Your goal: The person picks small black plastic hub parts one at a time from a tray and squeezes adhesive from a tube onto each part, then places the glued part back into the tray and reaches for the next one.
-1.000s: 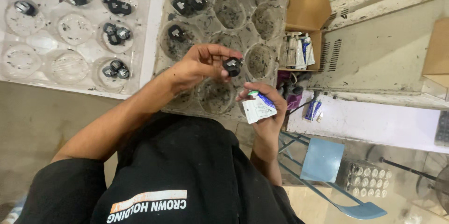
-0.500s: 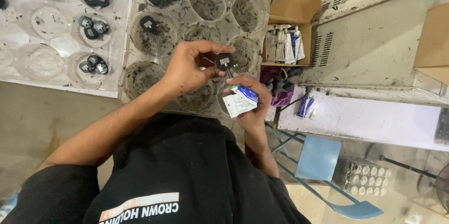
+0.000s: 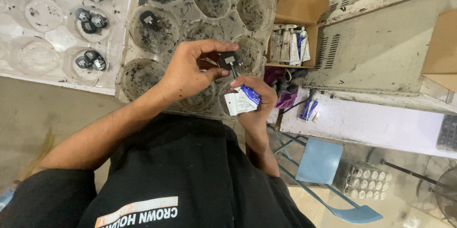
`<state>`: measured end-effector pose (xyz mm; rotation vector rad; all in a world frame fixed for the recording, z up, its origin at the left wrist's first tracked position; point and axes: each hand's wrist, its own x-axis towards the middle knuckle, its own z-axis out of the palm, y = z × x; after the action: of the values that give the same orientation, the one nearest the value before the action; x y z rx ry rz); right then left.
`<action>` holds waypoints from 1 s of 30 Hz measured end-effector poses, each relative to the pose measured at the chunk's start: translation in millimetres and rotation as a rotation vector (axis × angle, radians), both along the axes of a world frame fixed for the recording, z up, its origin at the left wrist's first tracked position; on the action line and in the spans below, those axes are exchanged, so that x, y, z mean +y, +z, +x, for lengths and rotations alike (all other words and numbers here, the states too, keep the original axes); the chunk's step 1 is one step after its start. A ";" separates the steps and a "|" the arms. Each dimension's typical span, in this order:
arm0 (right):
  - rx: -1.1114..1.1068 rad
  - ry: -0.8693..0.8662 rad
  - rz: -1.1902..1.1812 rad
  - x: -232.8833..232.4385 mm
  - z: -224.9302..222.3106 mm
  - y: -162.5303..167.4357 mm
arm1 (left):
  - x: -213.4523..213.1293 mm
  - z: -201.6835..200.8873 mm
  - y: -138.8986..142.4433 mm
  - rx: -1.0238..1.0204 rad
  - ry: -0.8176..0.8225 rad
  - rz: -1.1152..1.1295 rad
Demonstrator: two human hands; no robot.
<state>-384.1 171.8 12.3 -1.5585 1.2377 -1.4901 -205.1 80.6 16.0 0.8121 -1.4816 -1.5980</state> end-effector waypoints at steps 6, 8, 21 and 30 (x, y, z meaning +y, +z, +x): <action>0.029 -0.029 0.054 -0.7 3.2 -1.4 | -1.3 3.5 -3.6 0.014 0.000 0.051; -0.029 -0.034 0.063 -2.1 5.4 -3.2 | -1.7 4.4 -4.9 0.025 -0.002 0.063; 0.064 -0.048 0.046 -3.6 14.1 -3.0 | -0.4 9.1 -16.9 0.070 0.019 0.143; -0.064 -0.057 0.161 -0.1 19.4 -5.6 | 6.1 2.3 -39.7 0.392 0.013 0.500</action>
<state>-364.8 171.6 6.6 -1.3706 1.3399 -1.4269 -202.8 86.7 -23.7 0.7138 -0.8089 -2.0152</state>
